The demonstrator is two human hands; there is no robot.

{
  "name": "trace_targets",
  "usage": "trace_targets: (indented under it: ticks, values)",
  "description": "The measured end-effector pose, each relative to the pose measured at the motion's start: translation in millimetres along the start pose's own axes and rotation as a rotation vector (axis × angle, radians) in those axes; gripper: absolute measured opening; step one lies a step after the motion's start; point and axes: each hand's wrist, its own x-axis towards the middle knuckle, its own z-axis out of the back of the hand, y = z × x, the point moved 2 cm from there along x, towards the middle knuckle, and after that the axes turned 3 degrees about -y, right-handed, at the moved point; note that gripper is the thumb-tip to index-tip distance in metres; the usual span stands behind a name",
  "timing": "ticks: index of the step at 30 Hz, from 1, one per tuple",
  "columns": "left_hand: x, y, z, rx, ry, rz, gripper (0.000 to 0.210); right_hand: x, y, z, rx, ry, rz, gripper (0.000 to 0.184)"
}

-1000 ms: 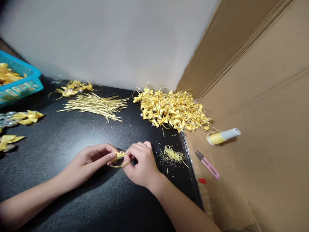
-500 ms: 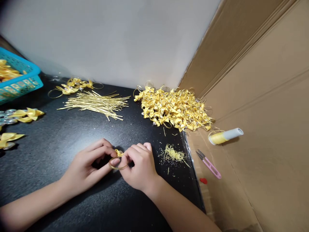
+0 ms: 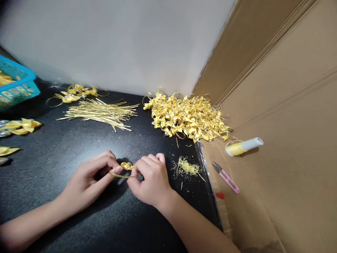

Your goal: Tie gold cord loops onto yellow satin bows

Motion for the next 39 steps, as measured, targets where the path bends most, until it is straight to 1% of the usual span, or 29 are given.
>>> trace_targets:
  ticks: [2,4,6,9,12,15,20,23,25,27,29,30,32,33,34,36,39]
  values:
    - [-2,1,-1.0,-0.014,-0.003,0.011,0.017,0,1,-1,0.008,0.012,0.008,0.019]
    - [-4,2,-0.6,-0.044,-0.028,0.049,0.005,-1,2,-1,0.01,0.016,0.015,0.019]
    - [-6,2,0.1,-0.099,-0.02,0.093,0.011,-1,2,0,0.008,0.014,0.014,0.02]
    - [-5,2,0.2,-0.17,0.073,0.138,0.017,-2,3,1,-0.003,0.016,0.016,0.022]
    - [-2,3,-0.7,-0.143,0.121,0.163,0.021,-1,4,1,-0.012,0.027,0.042,0.022]
    - [-1,5,-1.6,-0.103,0.1,0.149,0.024,-1,5,1,-0.005,0.024,0.046,0.023]
    - [-4,4,-2.9,-0.054,0.037,0.145,0.021,-2,3,-1,0.032,-0.023,-0.058,0.025]
    - [-6,4,-5.3,-0.098,0.033,0.168,0.019,-3,1,-1,0.053,-0.016,-0.104,0.024]
    - [-7,5,-6.9,-0.142,0.031,0.21,0.018,-3,1,1,0.03,-0.014,-0.098,0.018]
    - [-8,7,-7.2,-0.165,0.001,0.236,0.015,-3,3,3,-0.018,-0.035,-0.055,0.004]
    - [-9,7,-6.7,-0.171,-0.034,0.23,0.01,-3,5,6,-0.068,-0.079,0.007,0.015]
    - [-9,7,-6.3,-0.17,-0.047,0.217,0.008,-3,6,7,-0.087,-0.104,0.039,0.017]
    - [-10,6,-5.7,-0.162,-0.06,0.186,0.011,-3,8,8,-0.106,-0.129,0.082,0.01]
    - [-11,5,-5.5,-0.153,-0.056,0.172,0.013,-3,8,8,-0.102,-0.121,0.089,0.005]
    - [-11,5,-5.5,-0.145,-0.05,0.158,0.013,-3,7,7,-0.089,-0.104,0.09,0.003]
    - [-11,3,-5.7,-0.135,-0.034,0.13,0.013,-2,5,6,-0.041,-0.065,0.071,0.009]
    - [-11,2,-6.5,-0.137,-0.001,0.098,0.015,-1,2,6,0.039,-0.05,-0.016,0.015]
